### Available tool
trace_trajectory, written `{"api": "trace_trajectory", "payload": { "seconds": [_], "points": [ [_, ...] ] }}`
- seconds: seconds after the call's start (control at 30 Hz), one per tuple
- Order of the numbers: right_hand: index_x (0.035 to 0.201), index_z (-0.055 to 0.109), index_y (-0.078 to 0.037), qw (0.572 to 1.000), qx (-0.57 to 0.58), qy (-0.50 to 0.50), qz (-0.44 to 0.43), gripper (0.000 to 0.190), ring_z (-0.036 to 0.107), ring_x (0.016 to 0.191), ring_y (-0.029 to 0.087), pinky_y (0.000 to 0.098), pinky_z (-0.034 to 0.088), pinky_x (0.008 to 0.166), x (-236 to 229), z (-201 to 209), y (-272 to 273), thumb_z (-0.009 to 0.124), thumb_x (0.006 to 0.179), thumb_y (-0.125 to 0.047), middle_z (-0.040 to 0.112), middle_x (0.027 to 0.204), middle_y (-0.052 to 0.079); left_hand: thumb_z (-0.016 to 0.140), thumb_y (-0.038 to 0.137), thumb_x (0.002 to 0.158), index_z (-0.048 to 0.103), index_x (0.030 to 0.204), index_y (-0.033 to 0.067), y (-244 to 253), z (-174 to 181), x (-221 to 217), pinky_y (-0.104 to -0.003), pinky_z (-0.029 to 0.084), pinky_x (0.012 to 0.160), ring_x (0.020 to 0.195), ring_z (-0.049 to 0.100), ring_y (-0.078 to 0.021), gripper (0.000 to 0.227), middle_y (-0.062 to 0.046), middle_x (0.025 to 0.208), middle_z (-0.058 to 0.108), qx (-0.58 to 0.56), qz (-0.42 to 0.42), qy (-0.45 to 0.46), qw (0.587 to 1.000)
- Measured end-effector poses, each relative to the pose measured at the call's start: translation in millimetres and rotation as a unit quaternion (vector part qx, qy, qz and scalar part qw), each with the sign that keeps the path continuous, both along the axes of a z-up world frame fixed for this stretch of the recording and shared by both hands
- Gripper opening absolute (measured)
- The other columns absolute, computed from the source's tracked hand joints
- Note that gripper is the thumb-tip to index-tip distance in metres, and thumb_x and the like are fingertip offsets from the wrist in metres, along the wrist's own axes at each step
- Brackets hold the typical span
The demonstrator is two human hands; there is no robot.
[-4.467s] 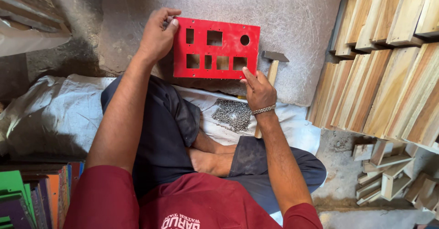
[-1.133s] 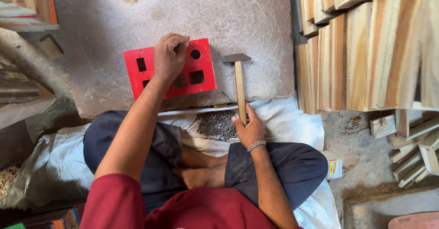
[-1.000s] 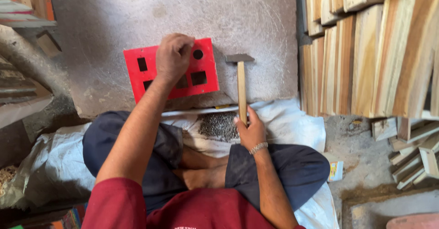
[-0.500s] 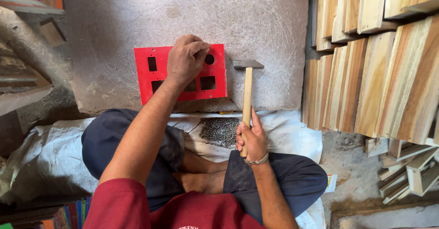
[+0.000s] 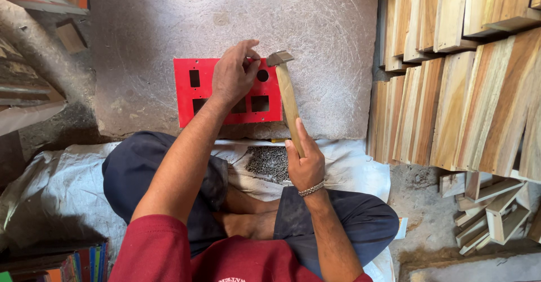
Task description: The person sits on the floor and uses a hammer to drive nails into colorful plastic templates placed on a wooden block. They repeatedly pick up nails, position them in the template holes, and hammer them in, then remove the template to reveal a small wooden frame.
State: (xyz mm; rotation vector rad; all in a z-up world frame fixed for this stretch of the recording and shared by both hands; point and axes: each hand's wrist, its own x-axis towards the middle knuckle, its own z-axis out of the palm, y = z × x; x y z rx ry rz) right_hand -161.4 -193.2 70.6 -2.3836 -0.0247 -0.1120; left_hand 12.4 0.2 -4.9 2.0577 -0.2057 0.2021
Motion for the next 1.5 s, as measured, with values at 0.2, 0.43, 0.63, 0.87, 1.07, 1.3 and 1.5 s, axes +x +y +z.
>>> {"api": "trace_trajectory", "payload": {
  "seconds": [0.2,0.43,0.63,0.87,1.07,1.3,1.5],
  "points": [
    [0.151,0.051,-0.007,0.999,-0.033,-0.016,0.028,0.055,0.073,0.110,0.034,0.0405,0.060,0.090,8.0,-1.1,0.4,0.068,0.099,-0.012,0.072,0.120,0.026,0.076,0.005,0.089,0.046,0.135,0.0100,-0.2,2.7,2.5,-0.038,0.056,0.075,0.084,0.071,-0.0235,0.055,-0.001,0.098,0.076,-0.028,0.002,0.047,0.998],
    [0.150,0.052,-0.008,0.999,-0.044,0.018,-0.002,0.055,0.076,0.095,0.028,0.0372,0.061,0.079,8.3,1.1,0.6,0.068,0.098,-0.014,0.074,0.106,0.021,0.077,0.006,0.090,0.042,0.135,0.0083,0.3,-0.8,-1.2,-0.037,0.056,0.074,0.085,0.072,-0.0235,0.057,-0.002,0.096,0.076,-0.029,0.003,0.036,0.999],
    [0.149,0.053,-0.008,0.999,-0.049,-0.010,0.005,0.054,0.075,0.094,0.028,0.0373,0.061,0.078,8.7,6.6,1.2,0.068,0.098,-0.012,0.074,0.106,0.021,0.077,0.006,0.090,0.040,0.135,0.0081,0.7,-3.7,-0.7,-0.037,0.056,0.074,0.085,0.073,-0.0239,0.058,-0.002,0.096,0.077,-0.032,0.007,0.030,0.999],
    [0.150,0.053,-0.007,0.998,-0.057,-0.011,0.017,0.055,0.074,0.087,0.026,0.0362,0.060,0.073,8.0,6.7,0.2,0.068,0.098,-0.010,0.072,0.099,0.018,0.078,0.007,0.090,0.039,0.134,0.0080,-1.1,-4.1,-0.4,-0.037,0.056,0.072,0.083,0.073,-0.0238,0.059,-0.002,0.095,0.077,-0.033,0.007,0.047,0.998],
    [0.150,0.052,-0.011,0.999,-0.041,0.007,-0.020,0.055,0.074,0.080,0.024,0.0354,0.060,0.069,7.5,0.4,-1.6,0.069,0.099,-0.014,0.074,0.092,0.015,0.077,0.006,0.091,0.037,0.138,0.0082,-0.9,-5.9,1.5,-0.037,0.057,0.072,0.082,0.074,-0.0233,0.061,-0.003,0.095,0.078,-0.041,0.005,0.061,0.997],
    [0.151,0.054,-0.006,0.998,-0.061,-0.002,0.013,0.057,0.074,0.096,0.025,0.0344,0.061,0.076,5.7,0.8,1.4,0.070,0.096,-0.007,0.073,0.108,0.020,0.077,0.004,0.090,0.036,0.140,0.0089,-0.8,-7.9,-0.6,-0.037,0.058,0.073,0.083,0.075,-0.0240,0.065,-0.004,0.097,0.077,-0.058,0.013,0.057,0.997],
    [0.153,0.052,-0.005,0.994,0.091,-0.006,-0.054,0.054,0.053,0.062,0.010,0.0254,0.044,0.052,17.4,44.3,-19.1,0.067,0.101,-0.008,0.071,0.090,0.009,0.065,-0.005,0.089,0.035,0.139,0.0070,-1.8,-12.4,-1.7,-0.040,0.055,0.068,0.080,0.069,-0.0282,0.060,-0.013,0.105,0.064,-0.068,0.036,-0.019,0.997]
  ]
}}
